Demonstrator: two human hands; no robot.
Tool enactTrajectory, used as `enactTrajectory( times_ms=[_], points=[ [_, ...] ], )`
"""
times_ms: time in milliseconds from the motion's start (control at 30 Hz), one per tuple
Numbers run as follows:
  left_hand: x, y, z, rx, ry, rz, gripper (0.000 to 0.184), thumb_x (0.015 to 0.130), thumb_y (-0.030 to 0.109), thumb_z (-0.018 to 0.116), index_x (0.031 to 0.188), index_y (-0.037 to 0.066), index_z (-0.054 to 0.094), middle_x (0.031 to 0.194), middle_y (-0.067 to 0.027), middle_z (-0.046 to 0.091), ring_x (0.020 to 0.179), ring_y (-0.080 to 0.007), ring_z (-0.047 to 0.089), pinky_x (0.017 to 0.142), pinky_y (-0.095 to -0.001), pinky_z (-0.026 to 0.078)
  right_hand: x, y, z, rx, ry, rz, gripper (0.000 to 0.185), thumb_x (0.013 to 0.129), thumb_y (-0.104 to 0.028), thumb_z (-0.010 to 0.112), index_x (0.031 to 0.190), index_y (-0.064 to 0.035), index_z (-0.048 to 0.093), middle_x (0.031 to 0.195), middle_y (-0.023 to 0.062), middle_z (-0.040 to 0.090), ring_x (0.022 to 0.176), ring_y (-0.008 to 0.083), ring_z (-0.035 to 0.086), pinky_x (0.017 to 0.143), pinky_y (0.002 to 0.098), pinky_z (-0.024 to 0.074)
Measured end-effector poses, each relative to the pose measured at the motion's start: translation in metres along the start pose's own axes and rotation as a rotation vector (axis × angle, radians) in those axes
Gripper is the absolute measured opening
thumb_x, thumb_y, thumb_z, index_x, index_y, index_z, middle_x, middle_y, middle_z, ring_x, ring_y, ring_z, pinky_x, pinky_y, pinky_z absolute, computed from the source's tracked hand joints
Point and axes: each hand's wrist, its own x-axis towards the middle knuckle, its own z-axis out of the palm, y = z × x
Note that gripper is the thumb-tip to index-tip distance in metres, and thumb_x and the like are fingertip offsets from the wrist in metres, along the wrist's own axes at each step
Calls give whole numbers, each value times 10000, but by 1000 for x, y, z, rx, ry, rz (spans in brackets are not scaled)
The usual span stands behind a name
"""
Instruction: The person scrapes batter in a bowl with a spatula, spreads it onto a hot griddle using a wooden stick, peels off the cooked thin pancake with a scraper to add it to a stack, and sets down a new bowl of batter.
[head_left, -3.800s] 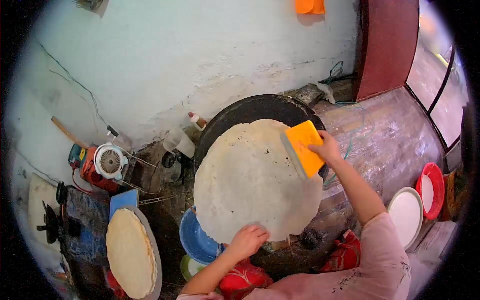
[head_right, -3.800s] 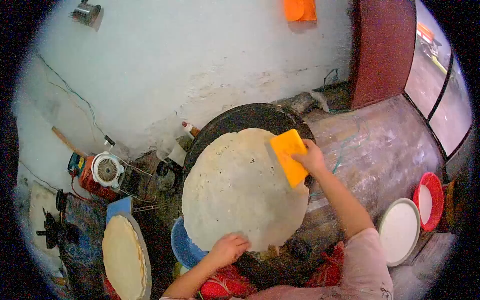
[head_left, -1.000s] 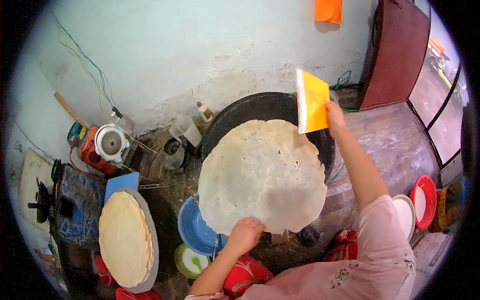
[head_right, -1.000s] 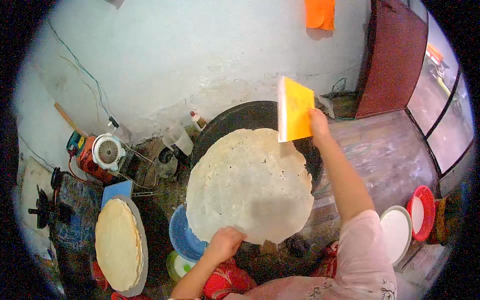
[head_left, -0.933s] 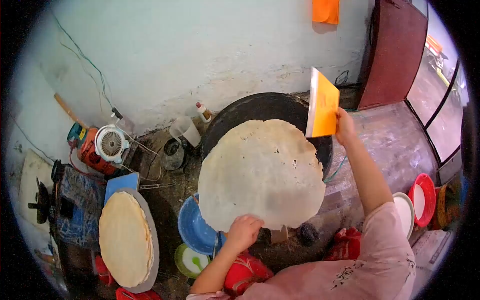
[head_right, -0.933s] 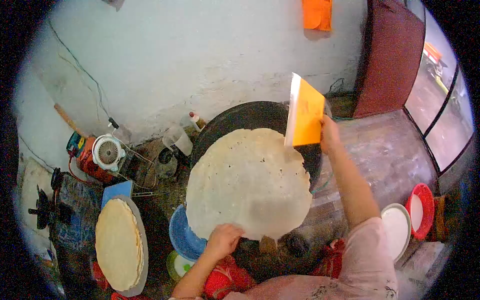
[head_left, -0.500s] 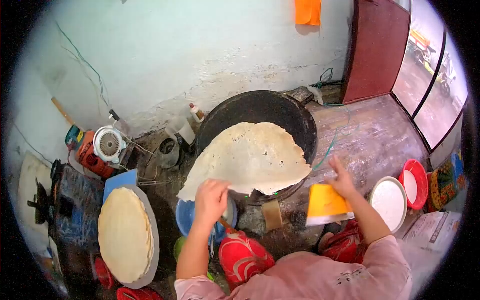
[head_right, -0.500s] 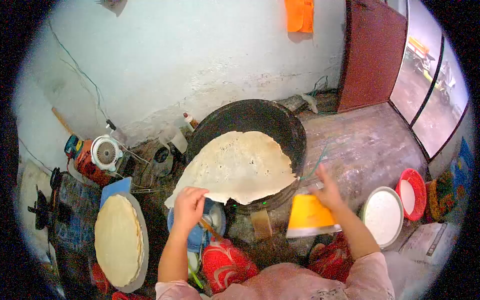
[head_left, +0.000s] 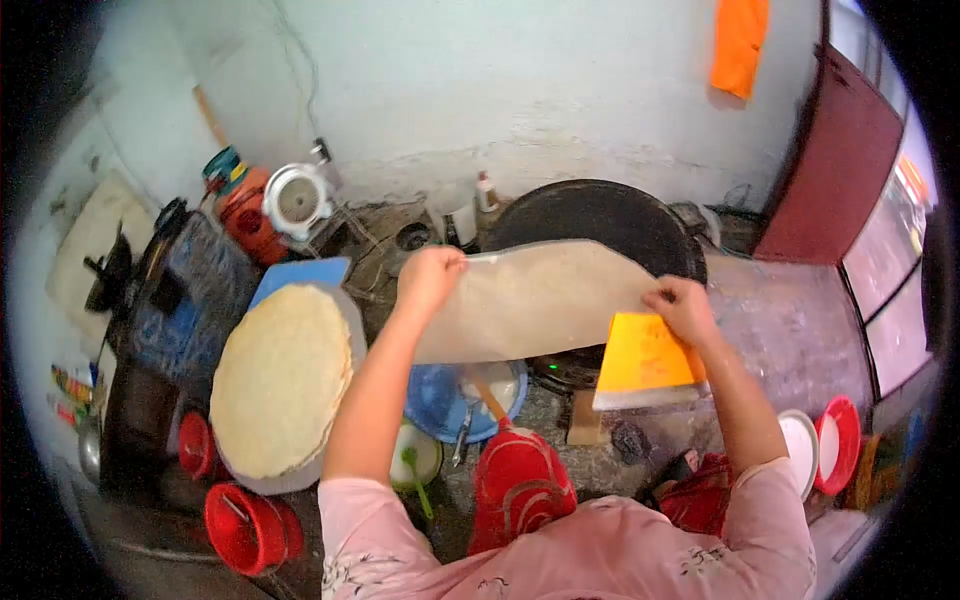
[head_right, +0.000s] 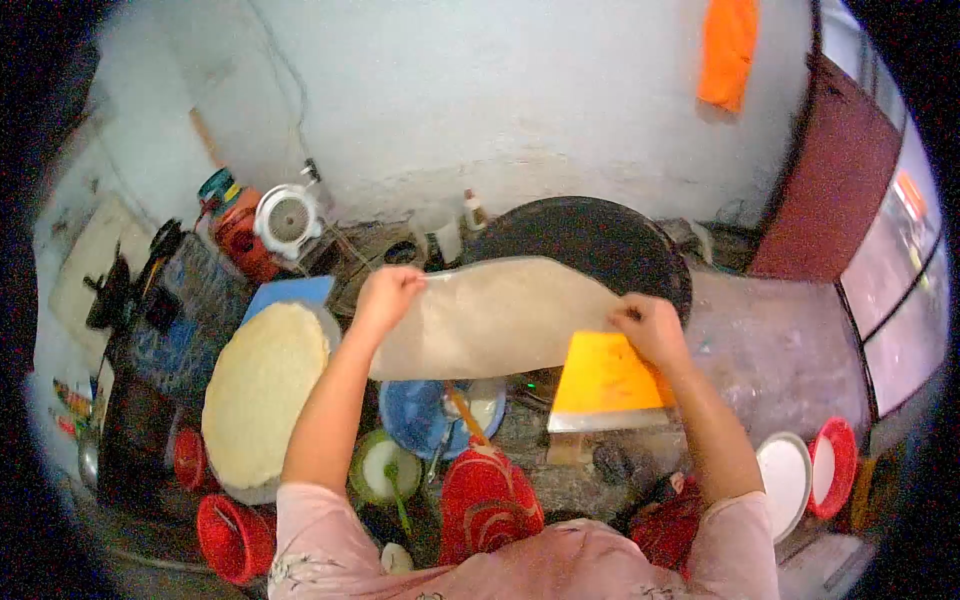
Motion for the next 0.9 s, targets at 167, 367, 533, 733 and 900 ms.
enactTrajectory(
  times_ms=[167, 367, 533, 733, 900],
  points=[
    [43, -69, -88, -145, 317, -138, 150, 760, 175, 600, 832, 56, 656, 721, -128, 627, 659, -229, 600, 609, -336, 450, 78, -132, 9, -75, 107, -168, 221, 761, -245, 609, 852, -45, 634, 736, 159, 611, 681, 317, 597, 627, 370, 466],
    [-61, -91, -283, -357, 955, 109, 203, 811, 74, 549, 980, -8, 626, 856, -51, 638, 770, -123, 567, 730, -250, 440, 105, -313, 41, 181, 317, -476, 181, 776, -198, 589, 898, -74, 637, 818, 141, 634, 737, 310, 611, 648, 365, 486],
    [-263, -101, -284, -98, 1287, 160, 253, 796, 23, 525, 1031, -47, 589, 1129, -157, 556, 1048, -245, 531, 933, -343, 393, 41, -366, 109, 407, 382, -1145, 277, 680, -57, 623, 942, -144, 639, 1011, 63, 626, 737, 251, 629, 610, 301, 513],
    [-381, -211, -173, 186, 951, -212, 303, 655, -114, 465, 877, 9, 630, 1009, -93, 584, 1102, -277, 495, 949, -372, 369, -4, -328, 252, 432, -240, -974, 407, 701, -93, 626, 1095, -186, 578, 1203, 104, 524, 731, 266, 622, 609, 343, 515],
    [-401, -307, -110, 233, 540, -335, 291, 672, -84, 509, 894, 56, 634, 1035, -116, 588, 1077, -327, 487, 908, -393, 392, -14, -256, 273, 224, -467, -515, 491, 753, -141, 635, 1220, -147, 482, 1177, 149, 534, 935, 316, 584, 755, 372, 488]
  ],
)
